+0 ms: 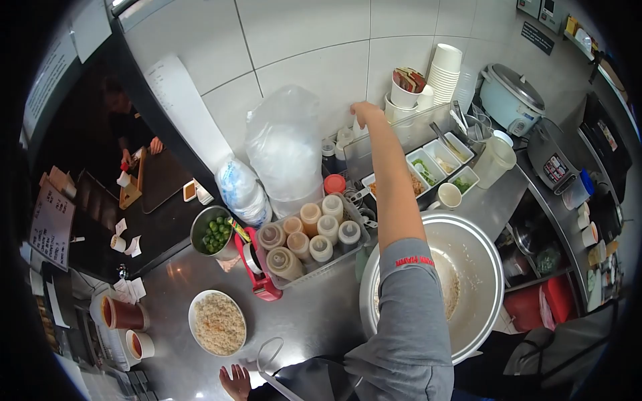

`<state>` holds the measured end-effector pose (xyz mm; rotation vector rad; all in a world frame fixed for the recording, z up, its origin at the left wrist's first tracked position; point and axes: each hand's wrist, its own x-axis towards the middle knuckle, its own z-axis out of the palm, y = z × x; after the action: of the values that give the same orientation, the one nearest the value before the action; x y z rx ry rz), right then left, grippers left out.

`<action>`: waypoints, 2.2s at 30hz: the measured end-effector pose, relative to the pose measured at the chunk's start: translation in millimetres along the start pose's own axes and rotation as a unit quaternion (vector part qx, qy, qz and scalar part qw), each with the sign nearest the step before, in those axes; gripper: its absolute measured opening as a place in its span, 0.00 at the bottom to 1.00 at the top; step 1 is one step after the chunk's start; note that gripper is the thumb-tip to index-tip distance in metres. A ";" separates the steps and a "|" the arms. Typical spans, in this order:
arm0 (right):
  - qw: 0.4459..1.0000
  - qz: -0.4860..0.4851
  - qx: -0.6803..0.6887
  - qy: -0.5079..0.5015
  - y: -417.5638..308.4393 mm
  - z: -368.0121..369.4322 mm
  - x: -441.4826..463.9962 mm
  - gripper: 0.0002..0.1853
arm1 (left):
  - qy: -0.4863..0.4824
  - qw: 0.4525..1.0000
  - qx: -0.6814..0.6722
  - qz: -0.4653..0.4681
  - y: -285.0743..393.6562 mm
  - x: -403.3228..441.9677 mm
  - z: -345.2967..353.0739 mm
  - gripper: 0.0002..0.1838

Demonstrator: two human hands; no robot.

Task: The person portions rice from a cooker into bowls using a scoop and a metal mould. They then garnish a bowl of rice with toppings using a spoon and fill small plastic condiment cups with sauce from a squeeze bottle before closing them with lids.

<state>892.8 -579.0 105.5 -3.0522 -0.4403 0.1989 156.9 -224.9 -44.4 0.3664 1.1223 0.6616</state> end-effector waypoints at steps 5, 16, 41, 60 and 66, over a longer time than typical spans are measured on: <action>0.998 -0.046 0.022 -0.022 6.6 -11.2 6.9 0.31 | -0.021 1.000 0.014 0.009 6.8 -6.8 11.8 0.24; 0.923 -0.144 0.156 0.319 -16.2 -53.0 -39.6 0.26 | -0.052 0.912 0.235 0.332 30.7 -43.9 54.8 0.33; 0.700 -0.361 0.561 -0.255 -289.5 6.8 -476.0 0.24 | -0.586 0.691 0.273 0.324 20.4 -127.6 137.4 0.39; 0.977 -0.115 0.178 -0.032 -291.8 187.7 -483.9 0.27 | -0.458 0.793 0.315 0.250 37.2 -38.6 41.3 0.29; 0.887 -0.168 0.312 0.297 -293.1 126.8 -451.8 0.14 | -0.389 0.811 0.312 0.306 65.7 -60.5 23.1 0.27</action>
<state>364.5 -422.6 54.3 -2.1988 -0.6744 -0.4991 141.7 -213.5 45.8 1.4745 0.3602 0.5798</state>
